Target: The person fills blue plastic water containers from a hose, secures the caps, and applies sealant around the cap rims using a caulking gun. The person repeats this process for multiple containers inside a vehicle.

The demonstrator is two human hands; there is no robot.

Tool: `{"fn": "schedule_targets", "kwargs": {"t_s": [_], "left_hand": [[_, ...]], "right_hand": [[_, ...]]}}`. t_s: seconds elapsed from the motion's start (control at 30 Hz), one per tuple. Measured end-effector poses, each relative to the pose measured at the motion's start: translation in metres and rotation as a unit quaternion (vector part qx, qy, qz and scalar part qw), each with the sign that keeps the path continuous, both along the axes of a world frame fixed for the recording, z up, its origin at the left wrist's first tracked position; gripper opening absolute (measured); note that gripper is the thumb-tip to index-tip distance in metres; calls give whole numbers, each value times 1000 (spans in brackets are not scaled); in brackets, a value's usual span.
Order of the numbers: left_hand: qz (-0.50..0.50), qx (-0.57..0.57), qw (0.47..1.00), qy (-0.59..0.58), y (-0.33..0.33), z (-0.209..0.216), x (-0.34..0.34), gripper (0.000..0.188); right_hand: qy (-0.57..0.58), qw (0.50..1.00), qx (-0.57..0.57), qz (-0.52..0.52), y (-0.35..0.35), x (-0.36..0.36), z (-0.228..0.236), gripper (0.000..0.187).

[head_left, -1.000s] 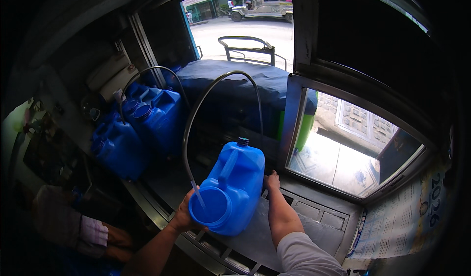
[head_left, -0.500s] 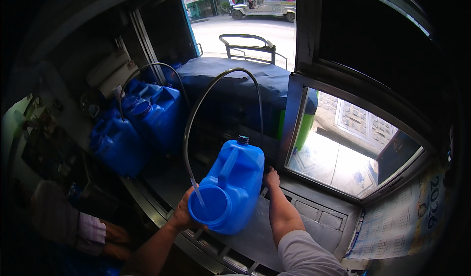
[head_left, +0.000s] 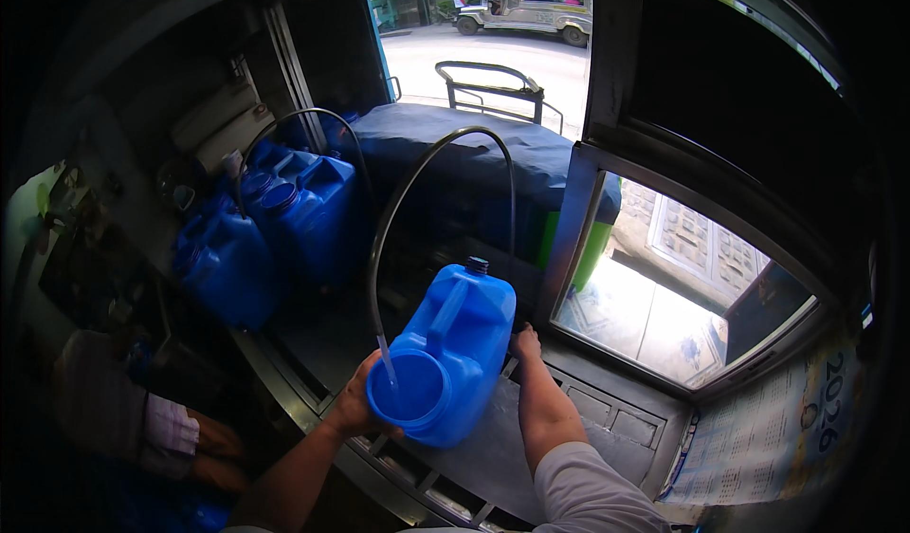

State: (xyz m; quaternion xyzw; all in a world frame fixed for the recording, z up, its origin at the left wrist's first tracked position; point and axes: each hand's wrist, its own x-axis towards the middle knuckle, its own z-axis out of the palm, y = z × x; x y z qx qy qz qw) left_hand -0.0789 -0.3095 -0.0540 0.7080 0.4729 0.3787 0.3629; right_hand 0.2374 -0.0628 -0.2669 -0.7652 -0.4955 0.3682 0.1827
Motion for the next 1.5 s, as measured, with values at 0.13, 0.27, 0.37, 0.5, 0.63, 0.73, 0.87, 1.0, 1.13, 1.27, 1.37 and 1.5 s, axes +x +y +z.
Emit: {"fn": "schedule_targets", "kwargs": {"t_s": [0.13, 0.27, 0.37, 0.5, 0.63, 0.73, 0.87, 1.0, 1.13, 1.27, 1.37, 1.5], "left_hand": [[0, -1, 1000, 16, 0, 10, 6, 140], [-4, 35, 999, 4, 0, 3, 2, 140], [1, 43, 999, 19, 3, 2, 1, 143], [23, 39, 999, 4, 4, -5, -1, 141], [53, 28, 998, 24, 8, -9, 4, 138], [63, 27, 997, 24, 3, 6, 11, 136], [105, -37, 981, -161, -12, -41, -5, 134], [143, -137, 977, 80, -41, -146, -47, 110], [71, -131, 917, 369, -29, -220, -90, 82], [-3, -137, 872, 470, -4, -247, -114, 72], [-1, -13, 889, 458, -1, -263, -124, 40], [7, 74, 863, 500, 5, -305, -138, 20]], "right_hand": [[-5, 1000, -18, 0, 5, 4, -9, 72], [3, 1000, -15, 8, 2, 4, -11, 77], [-8, 1000, 2, 29, -10, 8, -20, 81], [-50, 995, 1, 81, -47, 18, -15, 80], [-56, 994, 23, 89, -143, 35, -30, 64], [-45, 995, 43, 82, -237, 46, -49, 57], [-77, 988, 21, 132, -361, 52, -46, 48], [-109, 984, -47, 132, -464, 48, -8, 47], [-129, 981, -104, 105, -524, 32, 21, 47], [-147, 980, -129, 42, -532, -6, 45, 47], [-134, 984, -108, 47, -552, -32, 35, 49], [-132, 976, -147, 95, -531, -90, 48, 50]]}}
